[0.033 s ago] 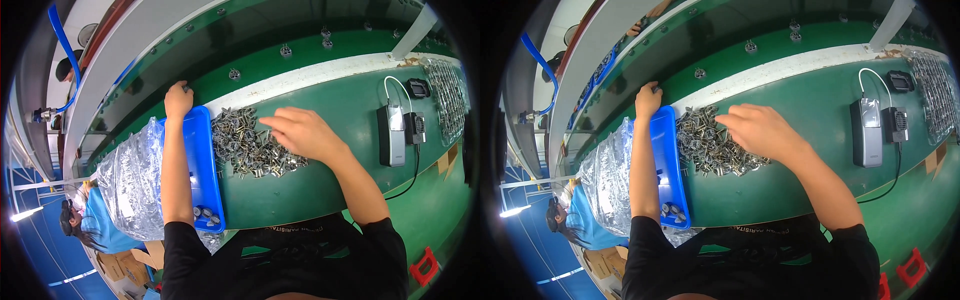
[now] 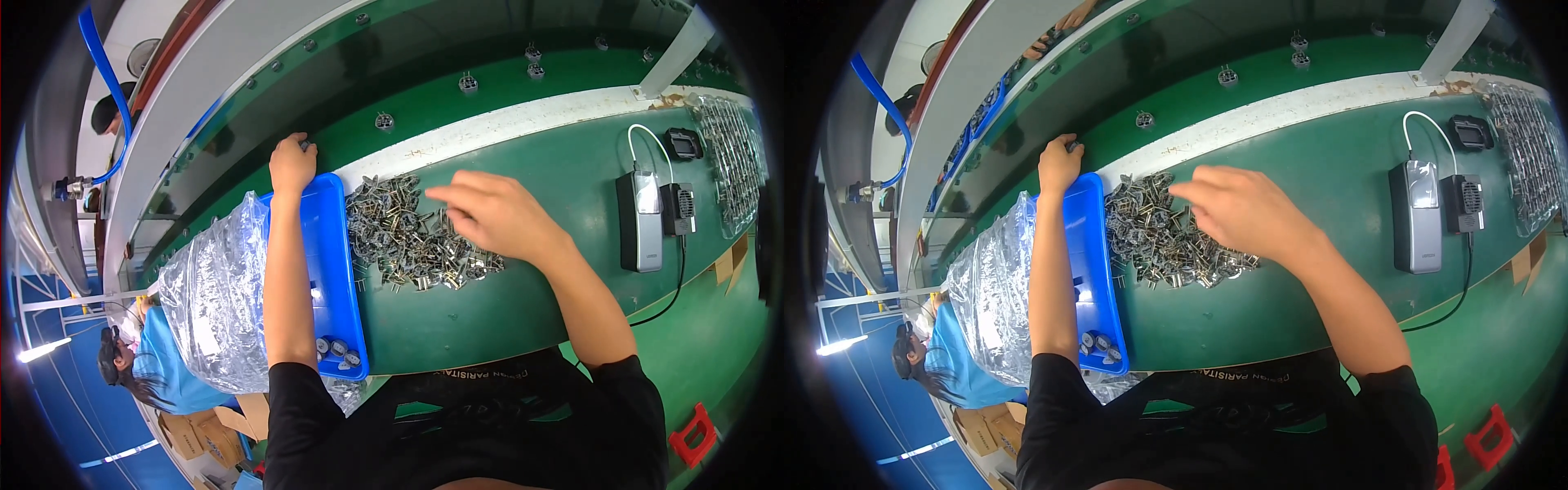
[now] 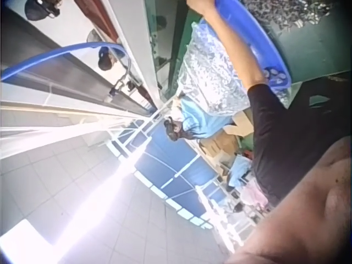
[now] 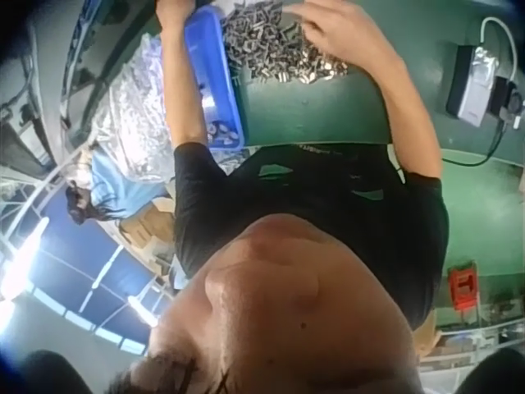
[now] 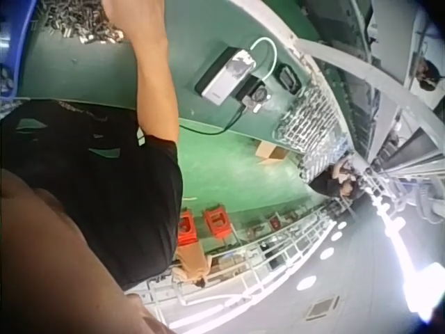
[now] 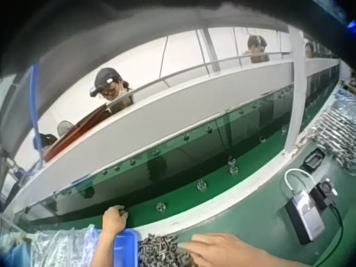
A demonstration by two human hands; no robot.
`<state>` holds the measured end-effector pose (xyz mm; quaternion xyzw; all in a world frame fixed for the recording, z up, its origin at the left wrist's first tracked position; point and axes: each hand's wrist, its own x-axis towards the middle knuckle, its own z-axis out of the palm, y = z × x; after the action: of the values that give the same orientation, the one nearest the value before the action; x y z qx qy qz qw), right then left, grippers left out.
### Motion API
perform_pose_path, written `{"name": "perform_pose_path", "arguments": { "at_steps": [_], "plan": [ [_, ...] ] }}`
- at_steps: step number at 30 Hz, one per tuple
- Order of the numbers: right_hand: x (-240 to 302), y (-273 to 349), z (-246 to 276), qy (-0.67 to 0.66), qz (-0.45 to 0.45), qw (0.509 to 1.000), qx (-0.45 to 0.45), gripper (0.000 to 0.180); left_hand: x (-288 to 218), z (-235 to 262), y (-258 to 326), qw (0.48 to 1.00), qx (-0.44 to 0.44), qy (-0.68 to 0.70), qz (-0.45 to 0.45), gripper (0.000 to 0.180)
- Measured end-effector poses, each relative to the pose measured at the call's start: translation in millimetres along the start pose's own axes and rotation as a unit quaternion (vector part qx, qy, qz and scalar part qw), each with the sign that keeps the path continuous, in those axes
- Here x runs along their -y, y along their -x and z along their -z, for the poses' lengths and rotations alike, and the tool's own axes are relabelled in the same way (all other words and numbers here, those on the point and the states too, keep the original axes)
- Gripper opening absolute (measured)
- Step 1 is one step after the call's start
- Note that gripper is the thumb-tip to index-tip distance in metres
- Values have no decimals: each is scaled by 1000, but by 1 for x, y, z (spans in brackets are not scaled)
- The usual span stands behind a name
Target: The person assembles small metal pins into plastic housings by hand at a factory workbench.
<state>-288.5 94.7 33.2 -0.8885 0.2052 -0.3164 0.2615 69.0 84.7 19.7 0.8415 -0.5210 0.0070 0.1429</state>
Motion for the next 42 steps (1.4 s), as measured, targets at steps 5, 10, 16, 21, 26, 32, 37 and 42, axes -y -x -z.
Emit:
{"name": "perform_pose_path", "arguments": {
  "at_steps": [5, 10, 16, 21, 26, 32, 37, 42],
  "plan": [
    [-6, -5, 5, -342, -140, 927, -64, 34, -27, 12, 13, 997, -11, 66, -26, 33],
    [-11, -6, 5, -650, -259, 707, -99, 22, -105, 43, 73, 869, 149, 470, -32, 32],
    [-1, -12, 3, -644, -282, 700, -122, 17, -138, 53, 107, 759, 258, 588, -108, 34],
    [8, -9, -4, -447, -234, 837, -211, 22, -154, 51, 112, 715, 258, 647, -60, 32],
    [5, -2, 2, -180, -118, 957, -193, 31, -154, 57, 112, 677, 292, 676, -13, 38],
    [1, -6, 3, -341, -201, 897, -197, 21, -145, 56, 110, 822, 214, 515, -110, 36],
    [1, -4, 9, -454, -260, 833, -181, 14, -144, 53, 113, 897, 148, 373, -187, 39],
    [0, -10, 6, -336, -124, 905, -230, 11, -150, 67, 116, 886, 239, 375, -136, 38]
  ]
}}
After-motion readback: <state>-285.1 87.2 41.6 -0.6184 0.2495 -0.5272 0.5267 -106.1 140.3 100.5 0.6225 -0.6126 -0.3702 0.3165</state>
